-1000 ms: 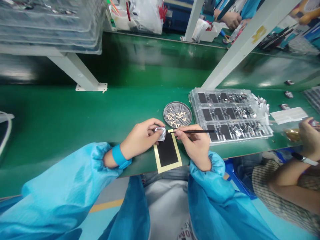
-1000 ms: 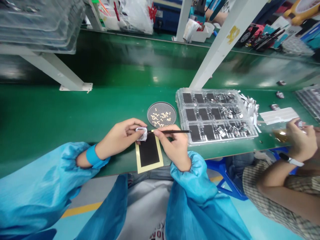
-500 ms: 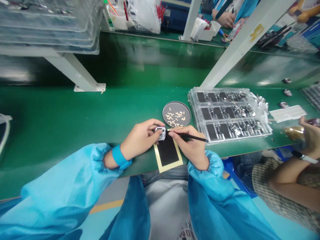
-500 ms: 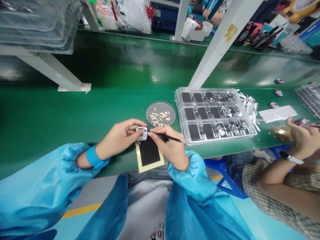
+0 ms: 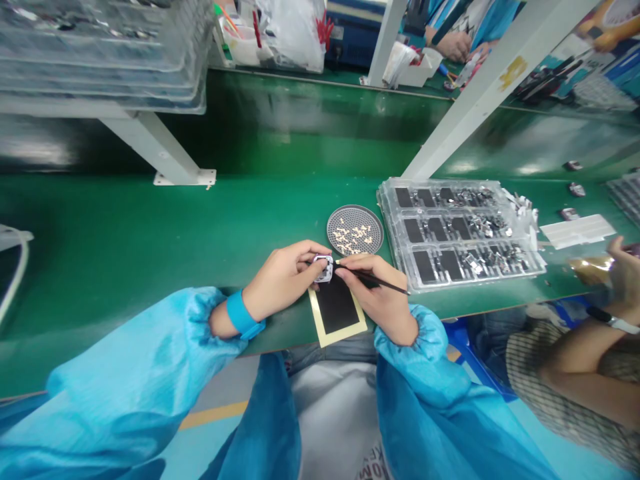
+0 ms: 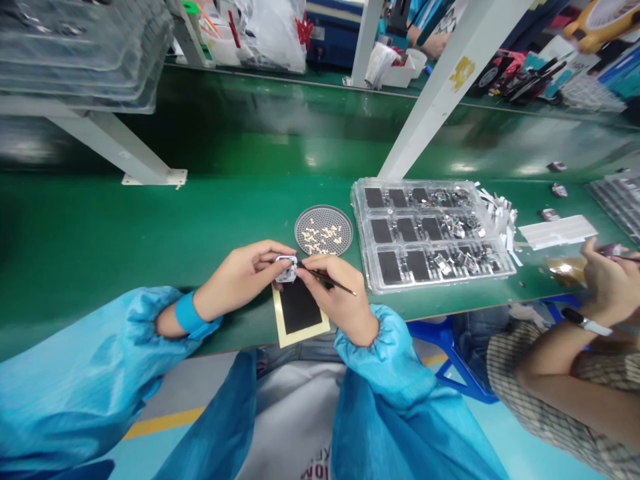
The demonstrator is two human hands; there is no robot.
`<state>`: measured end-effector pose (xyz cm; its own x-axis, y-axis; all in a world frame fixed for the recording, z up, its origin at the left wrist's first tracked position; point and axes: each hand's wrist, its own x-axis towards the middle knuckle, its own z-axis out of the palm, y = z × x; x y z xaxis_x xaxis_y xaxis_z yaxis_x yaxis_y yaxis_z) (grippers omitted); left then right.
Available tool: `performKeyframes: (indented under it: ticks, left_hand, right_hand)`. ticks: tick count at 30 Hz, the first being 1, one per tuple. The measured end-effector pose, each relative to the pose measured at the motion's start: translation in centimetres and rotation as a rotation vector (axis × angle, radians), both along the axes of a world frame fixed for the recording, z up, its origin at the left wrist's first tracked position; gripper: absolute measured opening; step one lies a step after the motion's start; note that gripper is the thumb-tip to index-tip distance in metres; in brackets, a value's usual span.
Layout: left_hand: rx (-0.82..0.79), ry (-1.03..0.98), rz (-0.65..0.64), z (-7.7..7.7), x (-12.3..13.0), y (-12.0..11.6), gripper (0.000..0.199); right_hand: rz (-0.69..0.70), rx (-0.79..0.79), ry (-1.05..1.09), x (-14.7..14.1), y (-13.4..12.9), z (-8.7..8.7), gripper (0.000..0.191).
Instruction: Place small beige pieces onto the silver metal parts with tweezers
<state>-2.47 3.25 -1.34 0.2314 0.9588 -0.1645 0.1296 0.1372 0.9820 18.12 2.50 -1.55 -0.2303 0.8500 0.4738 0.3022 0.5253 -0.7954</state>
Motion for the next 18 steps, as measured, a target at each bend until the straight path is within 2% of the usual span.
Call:
performKeyframes:
  ticks: [9, 18]
  left_hand:
    - [0.051, -0.063, 0.058, 1.5, 0.3, -0.4, 0.033]
    - [0.11, -0.037, 0.091, 2.0, 0.8, -0.8, 0.029]
  right_hand:
    - [-0.014, 0.063, 0.067, 0.2, -0.4, 0.3, 0.021]
    - [-0.072, 0.113, 0.04, -0.2, -0.5, 0.4, 0.022]
